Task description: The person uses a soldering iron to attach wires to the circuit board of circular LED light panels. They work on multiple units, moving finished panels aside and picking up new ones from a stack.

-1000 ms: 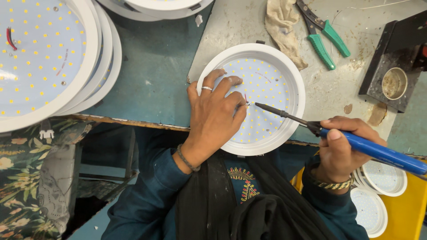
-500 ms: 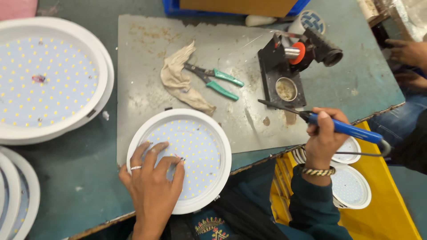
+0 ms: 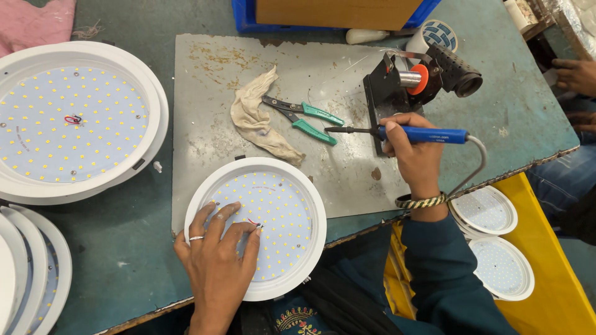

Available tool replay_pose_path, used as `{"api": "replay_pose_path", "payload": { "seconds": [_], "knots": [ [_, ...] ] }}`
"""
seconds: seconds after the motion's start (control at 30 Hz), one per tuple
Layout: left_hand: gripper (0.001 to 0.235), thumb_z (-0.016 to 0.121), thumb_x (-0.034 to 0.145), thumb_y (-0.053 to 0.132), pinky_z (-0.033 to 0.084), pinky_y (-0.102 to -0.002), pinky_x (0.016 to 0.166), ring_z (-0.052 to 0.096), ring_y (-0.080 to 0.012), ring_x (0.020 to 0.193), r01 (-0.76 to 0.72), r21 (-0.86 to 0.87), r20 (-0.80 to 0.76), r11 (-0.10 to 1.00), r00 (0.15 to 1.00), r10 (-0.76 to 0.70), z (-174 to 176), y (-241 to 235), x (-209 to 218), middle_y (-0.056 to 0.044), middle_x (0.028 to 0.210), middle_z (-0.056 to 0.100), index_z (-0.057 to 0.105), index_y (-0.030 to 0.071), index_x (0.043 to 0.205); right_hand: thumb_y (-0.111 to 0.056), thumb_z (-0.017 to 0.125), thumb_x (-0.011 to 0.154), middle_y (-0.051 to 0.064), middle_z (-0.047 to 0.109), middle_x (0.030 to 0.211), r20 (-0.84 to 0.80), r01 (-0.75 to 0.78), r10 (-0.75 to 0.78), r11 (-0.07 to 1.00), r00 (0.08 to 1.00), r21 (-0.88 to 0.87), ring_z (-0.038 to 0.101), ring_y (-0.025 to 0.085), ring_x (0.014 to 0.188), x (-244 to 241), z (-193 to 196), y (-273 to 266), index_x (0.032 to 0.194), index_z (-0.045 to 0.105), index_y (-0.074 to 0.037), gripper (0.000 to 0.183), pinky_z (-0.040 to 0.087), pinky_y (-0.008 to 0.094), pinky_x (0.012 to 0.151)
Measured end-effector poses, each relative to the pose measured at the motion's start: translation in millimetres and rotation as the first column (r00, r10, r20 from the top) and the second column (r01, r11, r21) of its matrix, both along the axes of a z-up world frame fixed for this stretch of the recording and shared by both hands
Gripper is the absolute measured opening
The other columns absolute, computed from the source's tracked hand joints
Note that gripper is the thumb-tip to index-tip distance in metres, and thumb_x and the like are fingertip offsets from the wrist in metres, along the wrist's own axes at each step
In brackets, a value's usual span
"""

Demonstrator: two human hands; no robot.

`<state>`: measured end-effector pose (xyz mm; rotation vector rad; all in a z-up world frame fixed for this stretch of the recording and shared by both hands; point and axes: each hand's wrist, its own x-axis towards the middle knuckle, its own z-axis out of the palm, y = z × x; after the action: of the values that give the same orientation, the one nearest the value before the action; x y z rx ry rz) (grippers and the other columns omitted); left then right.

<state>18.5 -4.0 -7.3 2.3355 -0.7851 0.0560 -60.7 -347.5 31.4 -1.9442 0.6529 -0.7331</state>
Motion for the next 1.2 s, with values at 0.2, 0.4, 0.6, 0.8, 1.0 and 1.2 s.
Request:
{"api": "replay_pose_path", "payload": {
  "seconds": [0.2,0.4,0.6,0.8,1.0,1.2],
  "knots": [
    [0.010,0.075,0.081,0.028,0.026,-0.055,0.106,0.046,-0.0291,0.136,0.001,0.002,0.002,1.000,1.000,-0.001,-0.8,0.5,-0.4,0.003,0.125,0.067,0.075,0.020,0.086,-0.011,0.066,0.100,0.002,0.066,0.079,-0.030,-0.019,0.018,0.998,0.999,-0.054,0.062,0.007,0.064,-0.1,4.4,-4.5,0.101,0.073,0.000,0.013,0.050,0.020,0.057],
    [0.009,0.075,0.080,0.028,0.027,-0.055,0.106,0.047,-0.0296,0.135,-0.002,-0.019,-0.001,1.000,1.000,0.002,0.5,0.4,0.0,0.002,0.125,0.067,0.075,0.020,0.085,-0.012,0.066,0.100,0.002,0.067,0.079,0.015,0.011,-0.011,0.999,1.000,-0.033,0.062,0.007,0.060,-10.7,5.4,-8.8,0.100,0.072,0.000,0.013,0.048,0.020,0.053],
    [0.009,0.076,0.079,0.028,0.027,-0.055,0.106,0.048,-0.0301,0.134,-0.007,-0.024,0.001,1.000,1.000,0.007,-1.3,0.9,-0.8,0.002,0.125,0.068,0.075,0.019,0.083,-0.014,0.066,0.104,0.003,0.066,0.079,0.126,0.095,-0.092,0.995,0.988,-0.019,0.060,0.008,0.061,-38.6,13.7,-8.4,0.102,0.072,0.001,0.017,0.046,0.020,0.056],
    [0.009,0.076,0.080,0.024,0.028,-0.055,0.104,0.049,-0.0311,0.133,0.013,-0.051,0.047,0.999,0.999,-0.011,6.9,-0.6,1.4,0.000,0.124,0.068,0.075,0.017,0.086,-0.014,0.067,0.105,0.008,0.066,0.079,0.273,0.027,-0.058,0.993,0.960,0.115,0.057,0.010,0.057,-54.8,15.2,9.4,0.103,0.069,0.003,0.017,0.044,0.021,0.057],
    [0.009,0.076,0.082,0.021,0.030,-0.056,0.103,0.048,-0.0311,0.134,0.020,-0.124,0.027,0.992,1.000,-0.017,-6.3,8.9,-2.2,-0.003,0.127,0.066,0.074,0.015,0.089,-0.012,0.069,0.100,0.019,0.069,0.090,0.428,-0.195,0.102,0.964,0.898,0.179,0.058,0.015,0.058,-71.6,1.5,69.0,0.107,0.065,0.004,0.018,0.049,0.021,0.054],
    [0.007,0.074,0.086,0.020,0.030,-0.057,0.104,0.046,-0.0320,0.136,-0.007,-0.154,0.035,0.988,0.999,0.012,-10.6,7.7,-4.2,-0.002,0.130,0.065,0.073,0.013,0.089,-0.012,0.068,0.099,0.018,0.067,0.088,0.245,-0.316,0.264,0.927,0.933,0.202,0.058,0.014,0.056,-59.9,-9.4,100.5,0.100,0.063,0.008,0.020,0.047,0.020,0.053]
  ]
}}
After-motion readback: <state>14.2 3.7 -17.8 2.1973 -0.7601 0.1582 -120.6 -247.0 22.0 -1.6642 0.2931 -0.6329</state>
